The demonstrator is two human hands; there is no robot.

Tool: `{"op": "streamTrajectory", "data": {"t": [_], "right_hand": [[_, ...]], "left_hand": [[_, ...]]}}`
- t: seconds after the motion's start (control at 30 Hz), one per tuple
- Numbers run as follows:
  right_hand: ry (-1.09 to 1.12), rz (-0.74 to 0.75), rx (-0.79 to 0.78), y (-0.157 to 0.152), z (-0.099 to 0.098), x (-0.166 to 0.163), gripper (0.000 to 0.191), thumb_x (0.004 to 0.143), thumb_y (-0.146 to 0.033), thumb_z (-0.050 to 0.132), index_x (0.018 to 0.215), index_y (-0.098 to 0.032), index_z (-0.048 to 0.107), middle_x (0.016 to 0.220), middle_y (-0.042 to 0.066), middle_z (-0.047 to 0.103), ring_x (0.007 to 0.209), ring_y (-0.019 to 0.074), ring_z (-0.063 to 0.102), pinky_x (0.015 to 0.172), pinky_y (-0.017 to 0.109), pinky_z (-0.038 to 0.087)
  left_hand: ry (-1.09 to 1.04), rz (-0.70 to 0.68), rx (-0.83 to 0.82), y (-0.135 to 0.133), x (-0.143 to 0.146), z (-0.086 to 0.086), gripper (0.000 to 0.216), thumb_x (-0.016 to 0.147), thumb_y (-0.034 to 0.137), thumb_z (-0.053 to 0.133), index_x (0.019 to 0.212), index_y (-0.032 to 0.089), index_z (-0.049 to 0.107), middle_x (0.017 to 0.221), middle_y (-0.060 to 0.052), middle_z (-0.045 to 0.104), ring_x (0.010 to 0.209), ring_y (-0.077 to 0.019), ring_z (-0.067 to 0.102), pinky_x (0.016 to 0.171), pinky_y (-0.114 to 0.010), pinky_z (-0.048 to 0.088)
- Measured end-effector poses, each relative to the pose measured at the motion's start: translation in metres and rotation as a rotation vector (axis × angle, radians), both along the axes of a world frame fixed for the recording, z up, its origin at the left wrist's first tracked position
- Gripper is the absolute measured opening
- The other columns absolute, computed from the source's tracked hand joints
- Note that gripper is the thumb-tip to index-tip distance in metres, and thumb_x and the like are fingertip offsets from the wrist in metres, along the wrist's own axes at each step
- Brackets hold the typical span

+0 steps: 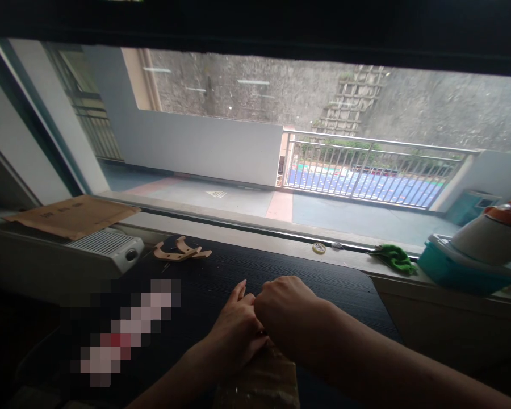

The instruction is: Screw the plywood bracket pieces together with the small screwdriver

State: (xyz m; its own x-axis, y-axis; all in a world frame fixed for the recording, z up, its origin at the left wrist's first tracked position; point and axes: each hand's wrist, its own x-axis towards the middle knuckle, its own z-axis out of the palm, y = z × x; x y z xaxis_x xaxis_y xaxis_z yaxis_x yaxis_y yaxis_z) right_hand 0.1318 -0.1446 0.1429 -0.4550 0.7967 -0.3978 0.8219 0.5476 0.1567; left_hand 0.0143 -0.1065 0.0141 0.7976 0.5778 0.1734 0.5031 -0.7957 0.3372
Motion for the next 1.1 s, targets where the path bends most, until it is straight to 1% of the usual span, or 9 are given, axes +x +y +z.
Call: {"op": "streamTrajectory", "data": {"t": [0.13,0.27,0.4,0.5,0.6,0.73,0.8,0.97,1.1], "right_hand": [[0.032,0.024,0.039,-0.001,-0.005,-0.001,0.018,0.074,0.001,0.058,0.078,-0.011,0.07,0.083,0.007,0.069,0.077,0.0189,0.063,0.061,0.025,0.038],[0.004,0.051,0.003,0.006,-0.009,0.0,0.012,0.072,-0.004,0.062,0.077,-0.012,0.071,0.082,0.008,0.069,0.074,0.0209,0.065,0.056,0.026,0.038],[-0.033,0.035,0.005,0.005,-0.008,-0.004,0.017,0.074,-0.002,0.058,0.079,-0.013,0.071,0.084,0.008,0.07,0.077,0.0209,0.066,0.056,0.026,0.038],[-0.046,0.028,0.013,0.001,-0.009,-0.011,0.018,0.077,-0.003,0.056,0.079,-0.013,0.071,0.082,0.007,0.071,0.075,0.0207,0.066,0.053,0.026,0.036],[-0.099,0.022,-0.047,0.002,-0.011,-0.016,0.016,0.077,-0.005,0.057,0.078,-0.013,0.071,0.081,0.007,0.071,0.073,0.0205,0.066,0.047,0.026,0.032],[-0.092,0.068,-0.055,0.011,-0.015,-0.008,0.013,0.075,-0.007,0.059,0.074,-0.014,0.07,0.07,0.006,0.07,0.062,0.017,0.064,0.042,0.026,0.025],[-0.059,0.051,-0.039,0.013,-0.015,-0.001,0.012,0.077,-0.01,0.058,0.074,-0.015,0.07,0.068,0.005,0.07,0.061,0.0157,0.063,0.042,0.026,0.023],[-0.015,0.021,-0.057,0.007,-0.007,0.001,0.014,0.075,-0.008,0.059,0.085,-0.015,0.067,0.085,0.005,0.07,0.071,0.0173,0.064,0.048,0.026,0.028],[-0.017,0.021,-0.076,0.002,-0.002,-0.007,0.017,0.076,-0.002,0.055,0.08,-0.013,0.067,0.088,0.006,0.069,0.075,0.0169,0.064,0.052,0.026,0.032]], "left_hand": [[-0.035,0.025,-0.001,-0.001,0.001,-0.004,0.01,0.078,0.021,0.062,0.084,0.023,0.069,0.089,-0.001,0.07,0.095,-0.0226,0.057,0.109,-0.056,0.017],[-0.048,0.016,-0.038,-0.001,0.0,-0.002,0.013,0.077,0.019,0.061,0.087,0.025,0.068,0.091,0.0,0.071,0.096,-0.0229,0.057,0.109,-0.056,0.016],[-0.058,0.012,-0.04,-0.001,-0.001,-0.003,0.012,0.078,0.018,0.059,0.084,0.024,0.068,0.088,0.001,0.07,0.093,-0.021,0.058,0.11,-0.055,0.015],[-0.047,0.017,-0.013,-0.001,0.0,-0.006,0.013,0.081,0.019,0.055,0.081,0.023,0.067,0.088,0.0,0.07,0.094,-0.0211,0.058,0.11,-0.054,0.015],[-0.035,0.014,0.007,-0.001,0.001,-0.008,0.013,0.083,0.021,0.053,0.083,0.021,0.066,0.094,-0.003,0.07,0.098,-0.0226,0.057,0.109,-0.056,0.013],[-0.027,0.01,-0.021,-0.001,0.001,-0.005,0.01,0.081,0.021,0.057,0.081,0.021,0.066,0.095,-0.003,0.07,0.098,-0.0227,0.057,0.109,-0.056,0.014],[-0.039,0.012,-0.032,-0.001,0.001,-0.003,0.007,0.079,0.021,0.06,0.078,0.022,0.067,0.093,-0.001,0.07,0.097,-0.0223,0.058,0.109,-0.056,0.015],[-0.033,0.02,0.001,0.0,0.002,-0.007,0.005,0.078,0.023,0.062,0.078,0.023,0.068,0.085,0.0,0.071,0.094,-0.0232,0.059,0.108,-0.057,0.017],[-0.037,0.012,0.001,-0.001,0.003,-0.008,0.013,0.081,0.019,0.056,0.088,0.022,0.067,0.095,-0.003,0.071,0.101,-0.0242,0.057,0.109,-0.057,0.015]]}}
